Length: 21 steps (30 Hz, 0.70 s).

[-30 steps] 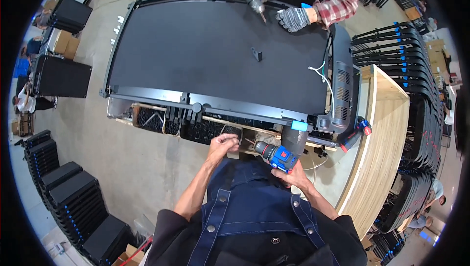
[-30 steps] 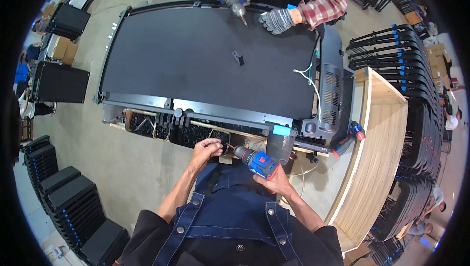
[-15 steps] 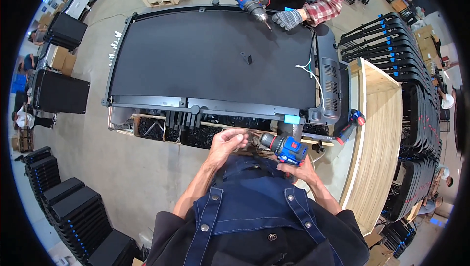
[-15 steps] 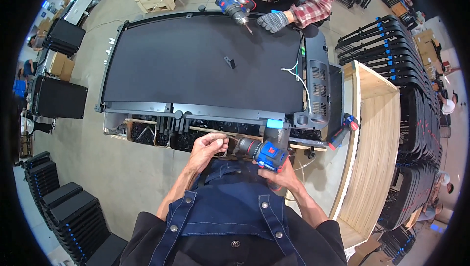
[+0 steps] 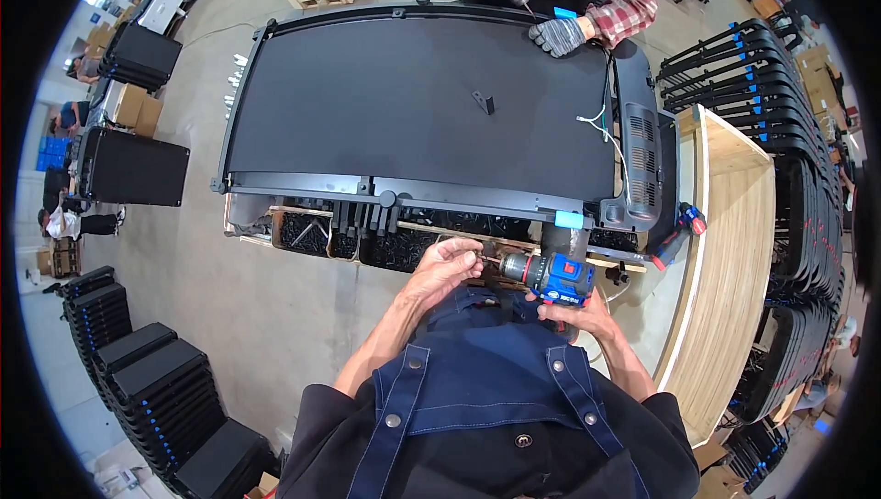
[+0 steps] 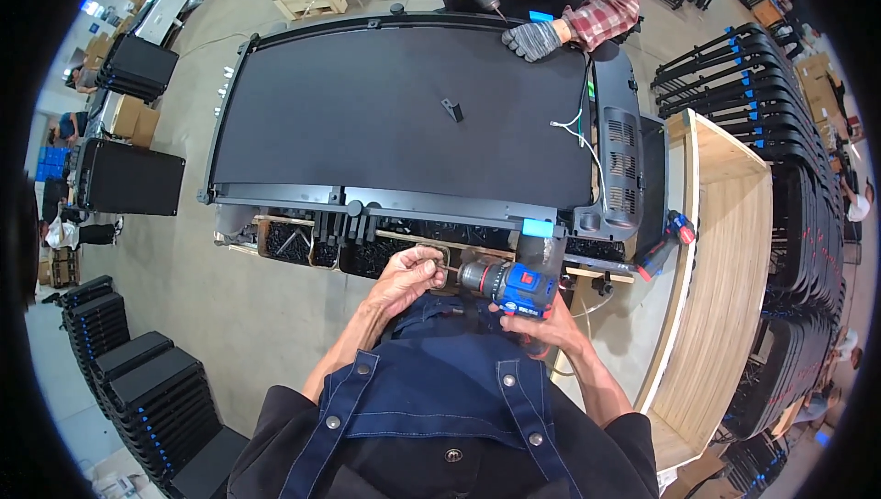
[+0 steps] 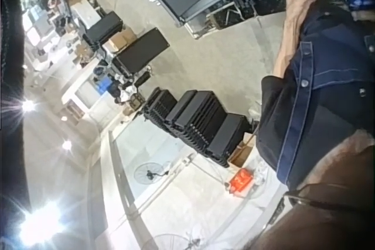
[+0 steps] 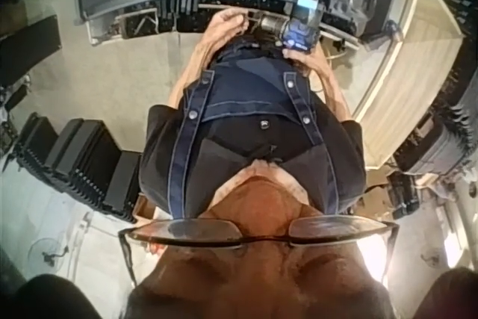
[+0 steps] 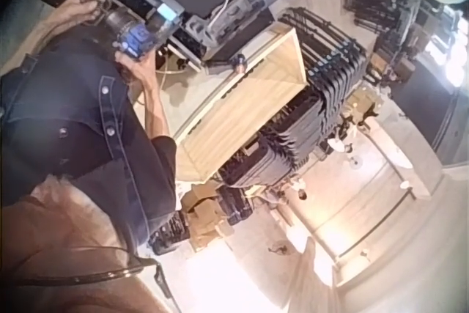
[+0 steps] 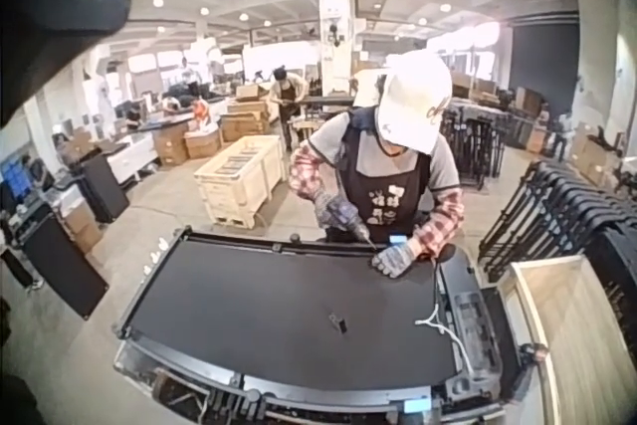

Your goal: Assembling the base components and frame of treadmills on a factory floor.

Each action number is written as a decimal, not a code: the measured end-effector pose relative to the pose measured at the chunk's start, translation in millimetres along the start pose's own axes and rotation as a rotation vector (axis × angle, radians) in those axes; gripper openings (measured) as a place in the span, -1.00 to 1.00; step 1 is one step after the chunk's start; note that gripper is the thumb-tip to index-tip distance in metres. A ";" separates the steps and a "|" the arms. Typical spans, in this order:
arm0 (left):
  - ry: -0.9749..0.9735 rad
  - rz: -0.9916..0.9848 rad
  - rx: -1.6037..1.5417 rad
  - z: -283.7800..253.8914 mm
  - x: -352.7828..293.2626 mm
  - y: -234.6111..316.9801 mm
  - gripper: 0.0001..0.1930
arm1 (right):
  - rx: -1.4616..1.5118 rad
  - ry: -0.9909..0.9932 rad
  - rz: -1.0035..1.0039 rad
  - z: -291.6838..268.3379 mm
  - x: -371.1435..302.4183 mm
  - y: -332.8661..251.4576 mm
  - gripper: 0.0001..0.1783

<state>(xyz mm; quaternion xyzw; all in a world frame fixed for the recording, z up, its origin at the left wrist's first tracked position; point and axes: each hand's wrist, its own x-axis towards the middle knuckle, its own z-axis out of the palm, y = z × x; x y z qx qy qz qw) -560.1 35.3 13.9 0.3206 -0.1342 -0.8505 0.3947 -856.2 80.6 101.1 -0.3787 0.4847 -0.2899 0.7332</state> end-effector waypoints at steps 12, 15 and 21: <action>-0.053 -0.014 0.036 7.0 8.7 15.5 -0.74 | 0.020 0.045 0.079 -5.0 6.2 -0.9 -0.39; -0.021 0.055 0.238 12.6 12.2 20.2 -0.72 | -0.017 0.060 0.094 -6.2 6.3 -4.4 -0.40; 0.013 0.087 0.347 9.9 25.1 25.1 -0.73 | -0.075 0.062 0.025 -7.5 12.4 -10.5 -0.40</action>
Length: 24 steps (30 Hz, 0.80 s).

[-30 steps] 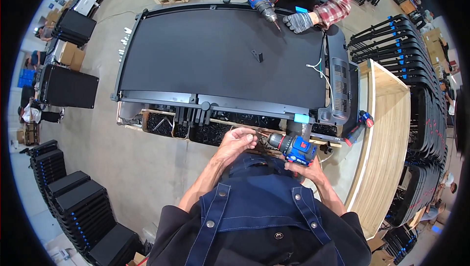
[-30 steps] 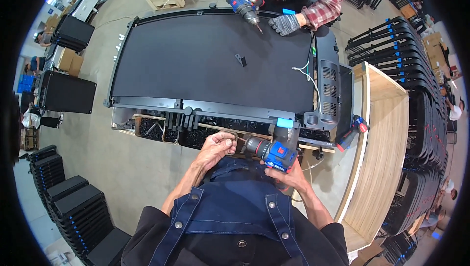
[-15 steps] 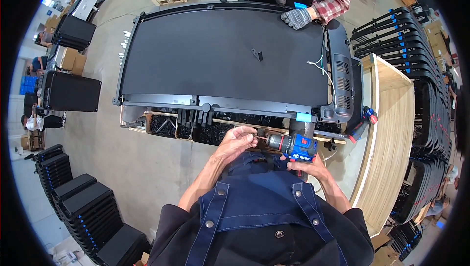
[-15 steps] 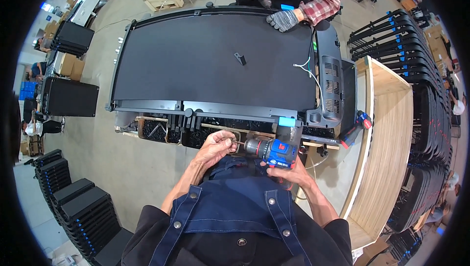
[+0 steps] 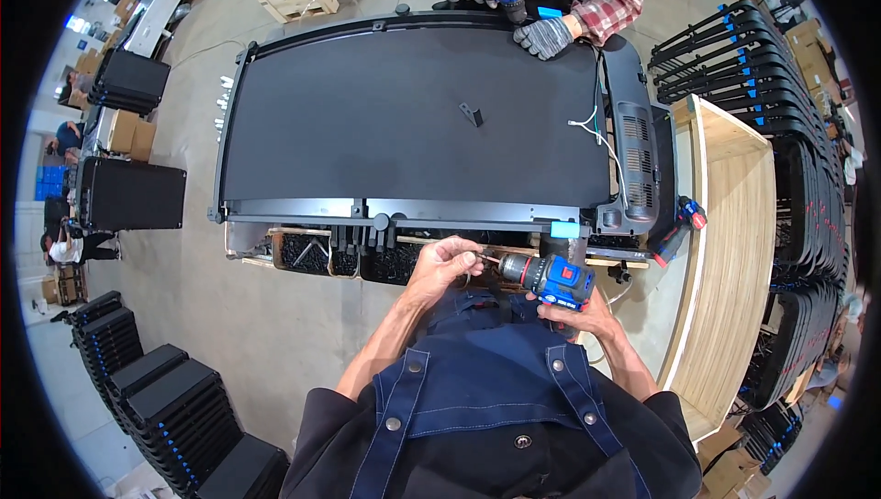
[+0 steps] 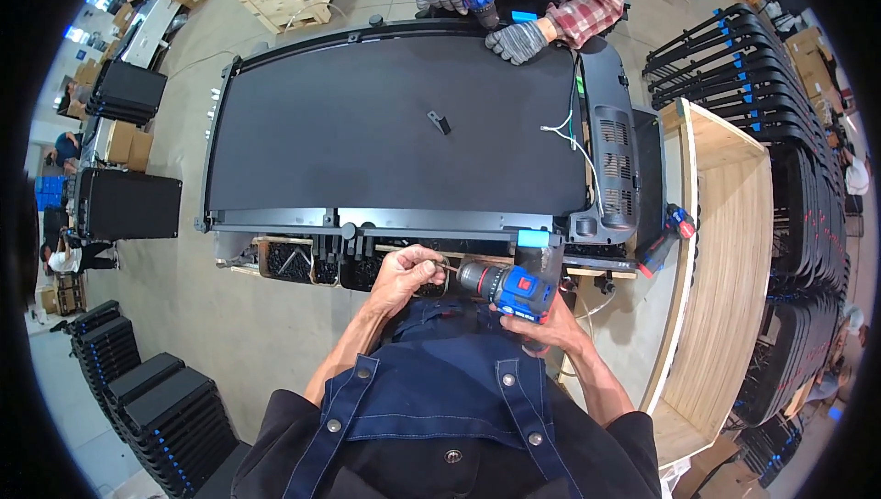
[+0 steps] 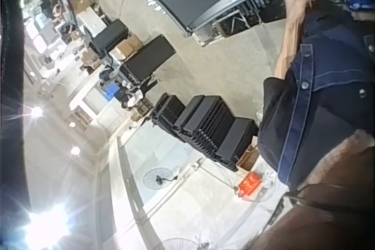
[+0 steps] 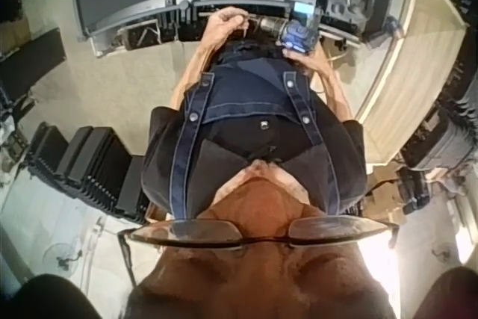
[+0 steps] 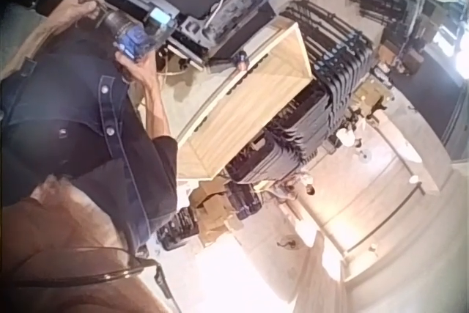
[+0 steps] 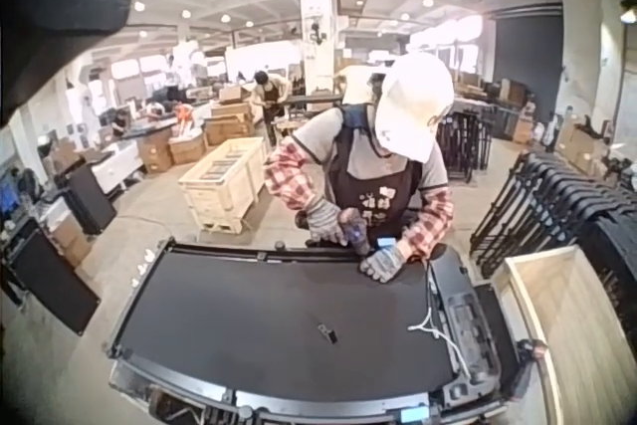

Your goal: Assembling the base components and frame of treadmills on a factory floor.

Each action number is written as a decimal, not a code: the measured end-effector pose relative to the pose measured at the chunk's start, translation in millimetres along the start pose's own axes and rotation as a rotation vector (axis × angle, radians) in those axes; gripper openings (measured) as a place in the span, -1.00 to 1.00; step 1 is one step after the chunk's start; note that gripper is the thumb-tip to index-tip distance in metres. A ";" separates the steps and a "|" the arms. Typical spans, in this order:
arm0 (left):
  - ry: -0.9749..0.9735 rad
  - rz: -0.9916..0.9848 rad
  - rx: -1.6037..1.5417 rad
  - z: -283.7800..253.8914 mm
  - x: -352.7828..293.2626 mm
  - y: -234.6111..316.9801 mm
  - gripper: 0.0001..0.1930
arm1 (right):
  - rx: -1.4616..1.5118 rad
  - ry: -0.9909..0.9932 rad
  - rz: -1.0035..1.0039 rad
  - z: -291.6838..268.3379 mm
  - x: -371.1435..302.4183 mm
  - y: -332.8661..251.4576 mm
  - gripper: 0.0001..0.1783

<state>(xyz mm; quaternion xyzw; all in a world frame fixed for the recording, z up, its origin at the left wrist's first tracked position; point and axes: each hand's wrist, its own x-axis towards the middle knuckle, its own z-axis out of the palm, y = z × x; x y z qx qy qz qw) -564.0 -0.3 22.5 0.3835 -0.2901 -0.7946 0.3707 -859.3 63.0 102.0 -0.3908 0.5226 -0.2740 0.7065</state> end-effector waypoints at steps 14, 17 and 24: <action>-0.064 0.185 0.382 26.5 33.2 14.4 -0.72 | 0.210 0.013 0.045 10.4 14.5 -13.5 -0.47; 0.058 0.107 0.139 42.6 31.6 20.8 -0.79 | 0.236 0.057 -0.012 12.7 16.5 -11.3 -0.42; 0.008 -0.049 -0.458 28.4 38.0 21.8 -0.76 | 0.223 0.124 -0.006 13.8 11.7 -26.0 -0.35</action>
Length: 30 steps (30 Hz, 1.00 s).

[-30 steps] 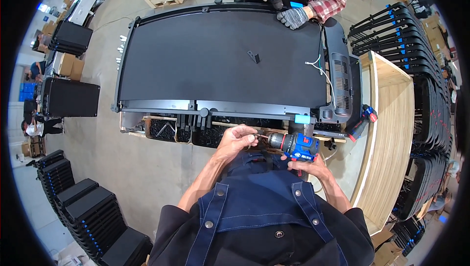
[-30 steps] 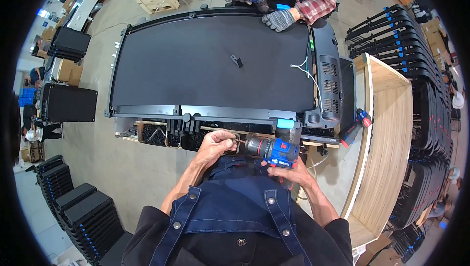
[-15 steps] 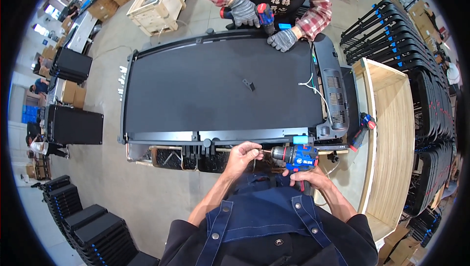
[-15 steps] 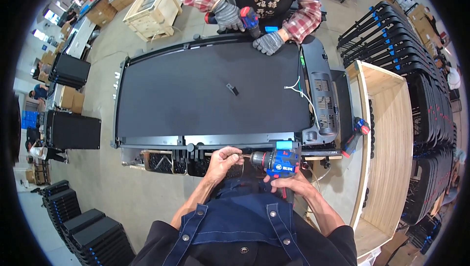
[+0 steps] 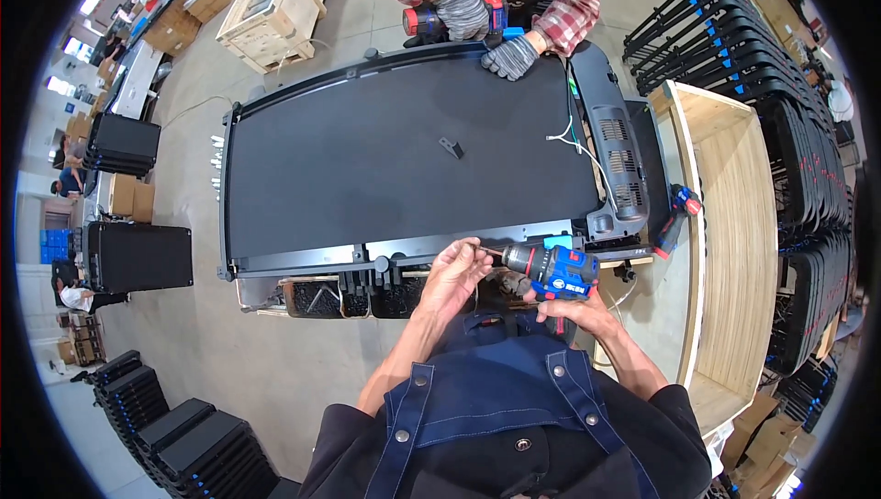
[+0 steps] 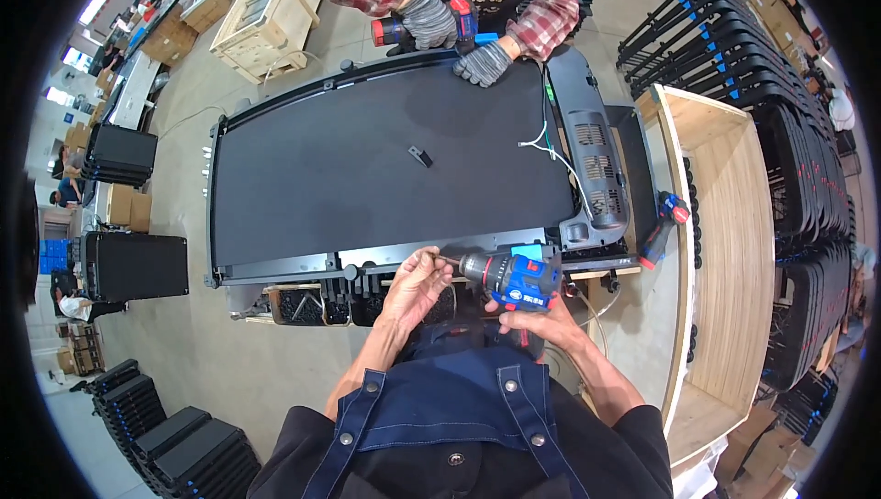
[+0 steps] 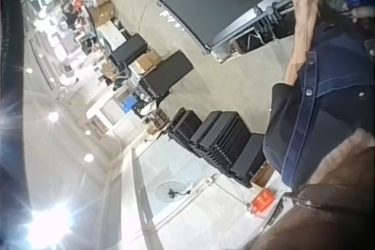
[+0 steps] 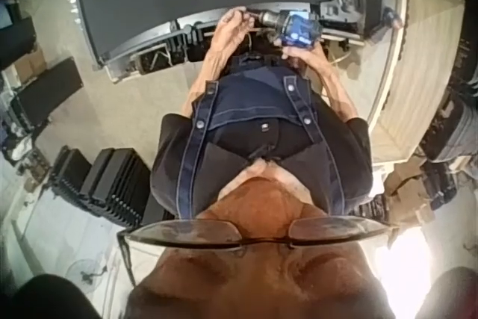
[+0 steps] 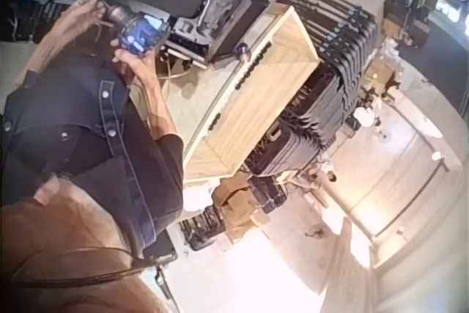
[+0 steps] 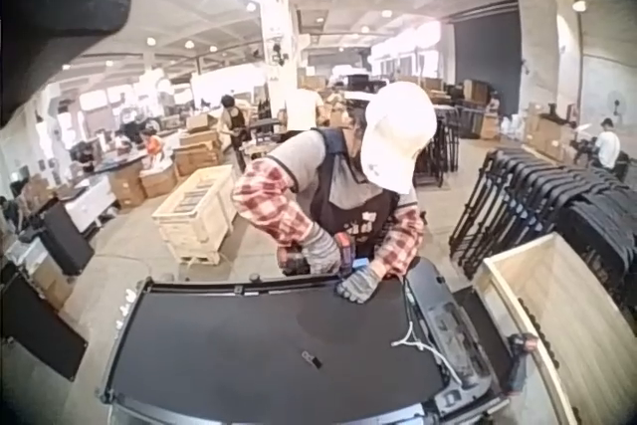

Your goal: Assembling the base components and frame of treadmills on a factory floor.

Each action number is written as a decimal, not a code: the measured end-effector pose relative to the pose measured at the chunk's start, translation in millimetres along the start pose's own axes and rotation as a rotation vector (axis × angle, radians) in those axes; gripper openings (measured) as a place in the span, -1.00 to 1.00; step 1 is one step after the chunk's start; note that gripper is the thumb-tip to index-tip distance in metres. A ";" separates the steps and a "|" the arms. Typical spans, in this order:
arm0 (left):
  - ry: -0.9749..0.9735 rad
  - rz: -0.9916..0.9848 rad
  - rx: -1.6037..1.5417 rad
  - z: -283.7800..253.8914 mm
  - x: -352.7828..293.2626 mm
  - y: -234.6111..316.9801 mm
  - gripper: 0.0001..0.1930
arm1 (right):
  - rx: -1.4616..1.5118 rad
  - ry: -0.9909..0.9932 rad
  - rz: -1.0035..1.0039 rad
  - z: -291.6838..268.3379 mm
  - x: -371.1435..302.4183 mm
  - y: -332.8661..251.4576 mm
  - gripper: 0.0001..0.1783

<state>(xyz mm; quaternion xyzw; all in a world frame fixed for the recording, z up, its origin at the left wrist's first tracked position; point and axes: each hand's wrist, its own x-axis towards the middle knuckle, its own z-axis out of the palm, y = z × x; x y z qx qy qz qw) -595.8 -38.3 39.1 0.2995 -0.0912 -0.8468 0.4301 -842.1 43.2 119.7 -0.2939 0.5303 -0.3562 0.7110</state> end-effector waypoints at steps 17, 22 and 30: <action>0.090 0.053 -0.064 19.7 2.9 -16.5 -0.84 | -0.186 0.035 -0.192 -10.2 0.6 16.3 -0.45; 0.094 -0.051 0.070 33.3 13.2 6.2 -0.80 | -0.443 0.070 -0.322 -14.5 9.8 12.1 -0.55; 0.204 0.533 1.259 37.6 76.9 60.7 -0.60 | 0.090 0.123 -0.232 -19.1 14.3 11.2 -0.49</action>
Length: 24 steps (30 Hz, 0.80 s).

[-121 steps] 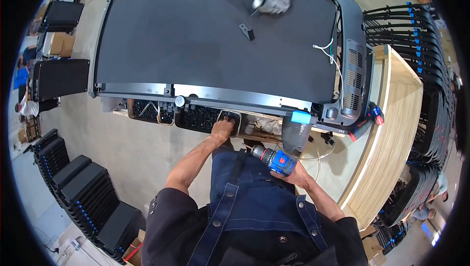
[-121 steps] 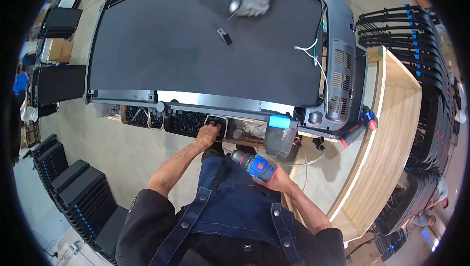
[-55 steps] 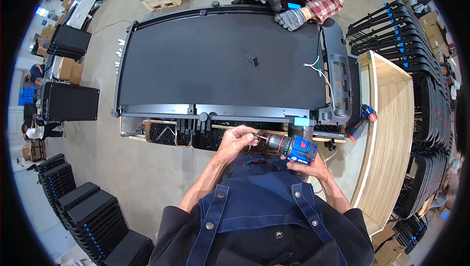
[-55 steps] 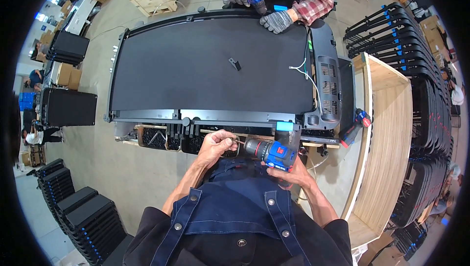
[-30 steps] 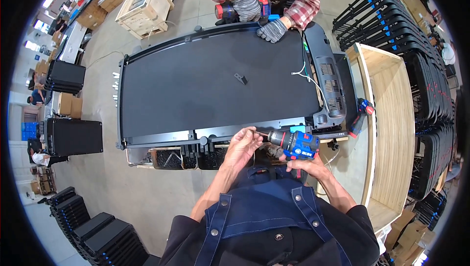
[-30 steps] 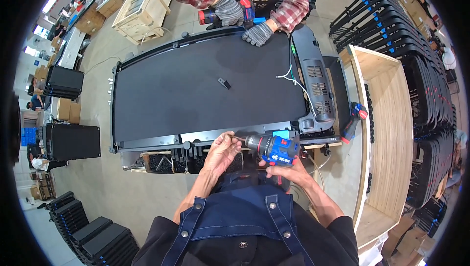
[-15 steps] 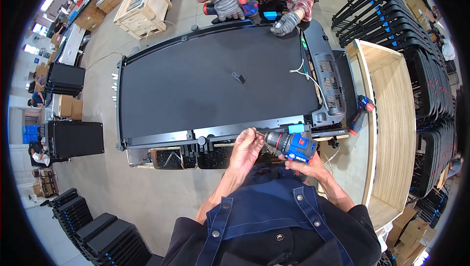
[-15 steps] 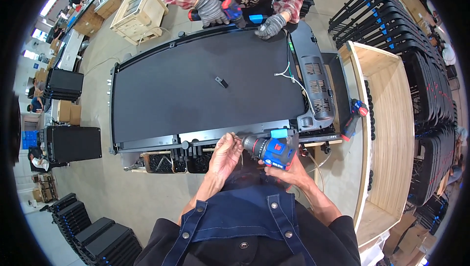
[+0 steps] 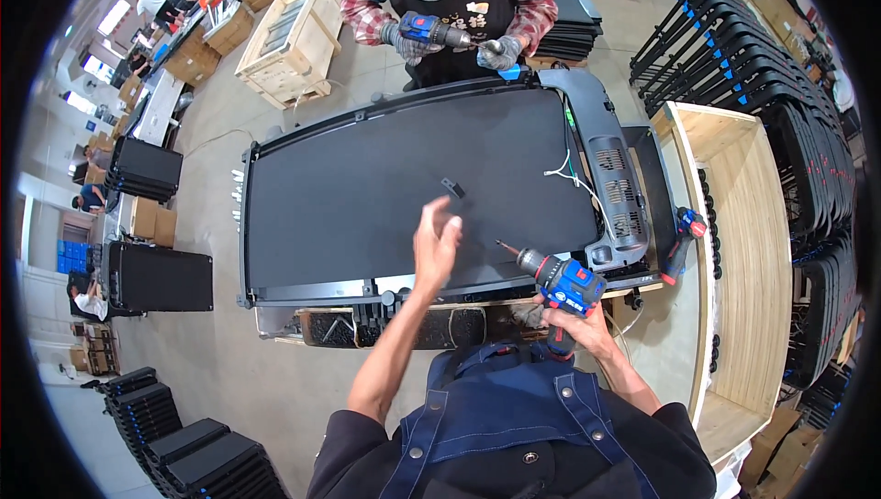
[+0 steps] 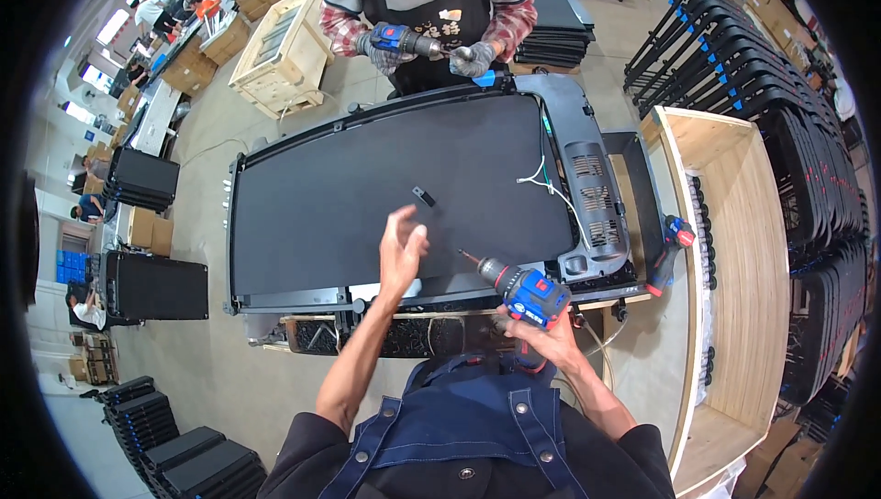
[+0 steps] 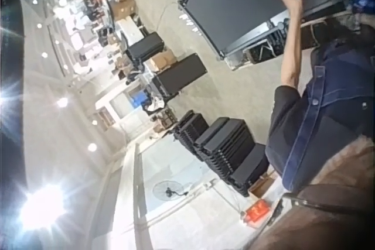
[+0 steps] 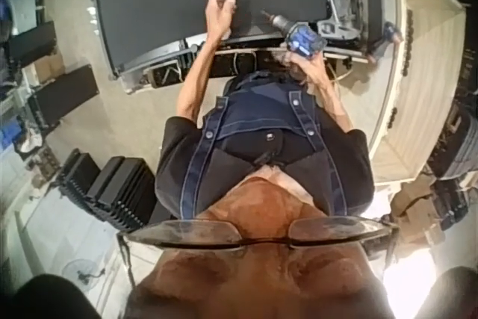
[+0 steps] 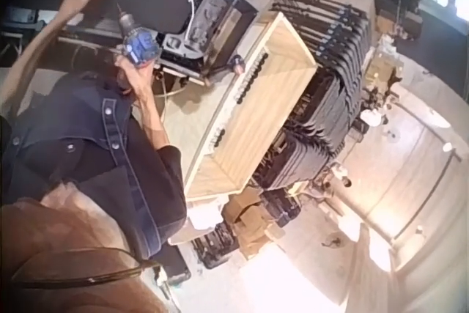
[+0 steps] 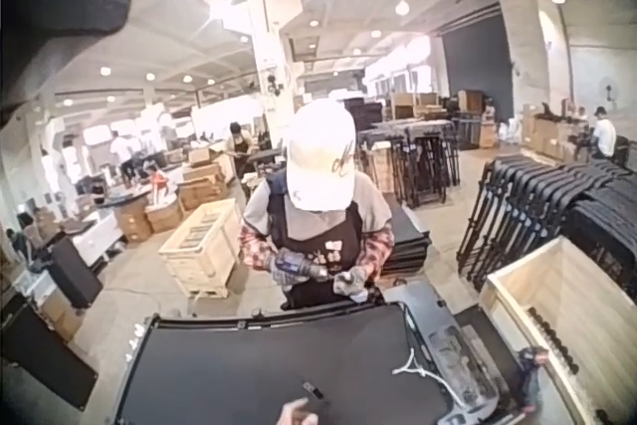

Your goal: Assembling the base components and frame of treadmills on a factory floor.

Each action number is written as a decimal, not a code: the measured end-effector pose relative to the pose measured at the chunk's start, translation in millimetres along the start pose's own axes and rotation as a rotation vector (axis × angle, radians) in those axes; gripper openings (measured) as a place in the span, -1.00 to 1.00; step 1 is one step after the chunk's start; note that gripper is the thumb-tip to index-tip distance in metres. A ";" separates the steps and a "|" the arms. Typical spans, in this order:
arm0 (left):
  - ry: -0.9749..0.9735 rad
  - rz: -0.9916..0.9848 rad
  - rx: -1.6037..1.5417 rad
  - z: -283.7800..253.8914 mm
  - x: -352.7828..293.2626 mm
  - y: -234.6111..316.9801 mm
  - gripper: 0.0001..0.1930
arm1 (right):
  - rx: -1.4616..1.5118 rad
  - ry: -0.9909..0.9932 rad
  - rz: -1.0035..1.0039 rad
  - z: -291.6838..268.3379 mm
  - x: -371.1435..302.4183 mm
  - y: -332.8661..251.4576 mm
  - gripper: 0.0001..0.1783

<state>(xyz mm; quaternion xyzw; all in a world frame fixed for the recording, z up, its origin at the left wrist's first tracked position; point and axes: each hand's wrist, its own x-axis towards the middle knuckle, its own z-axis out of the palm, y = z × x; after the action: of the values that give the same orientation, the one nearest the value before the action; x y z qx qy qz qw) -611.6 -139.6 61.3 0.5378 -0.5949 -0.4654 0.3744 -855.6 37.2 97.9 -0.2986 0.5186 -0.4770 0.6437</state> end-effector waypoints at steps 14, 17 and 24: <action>-0.506 0.684 1.003 -39.0 98.1 12.0 -0.74 | 0.055 0.103 -0.018 -40.0 -33.7 1.9 -0.46; -0.413 0.676 1.021 -33.7 94.3 16.1 -0.82 | 0.084 0.122 0.016 -46.5 -37.9 3.8 -0.43; -0.243 0.128 0.415 19.0 1.3 11.6 -0.84 | 0.091 0.156 0.018 -59.4 -44.8 15.3 -0.40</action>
<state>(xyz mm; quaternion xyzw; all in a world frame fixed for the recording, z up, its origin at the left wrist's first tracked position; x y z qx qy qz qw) -633.1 -138.1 66.9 0.5045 -0.7512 -0.3701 0.2103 -907.8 90.7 84.8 -0.2262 0.5476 -0.5160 0.6187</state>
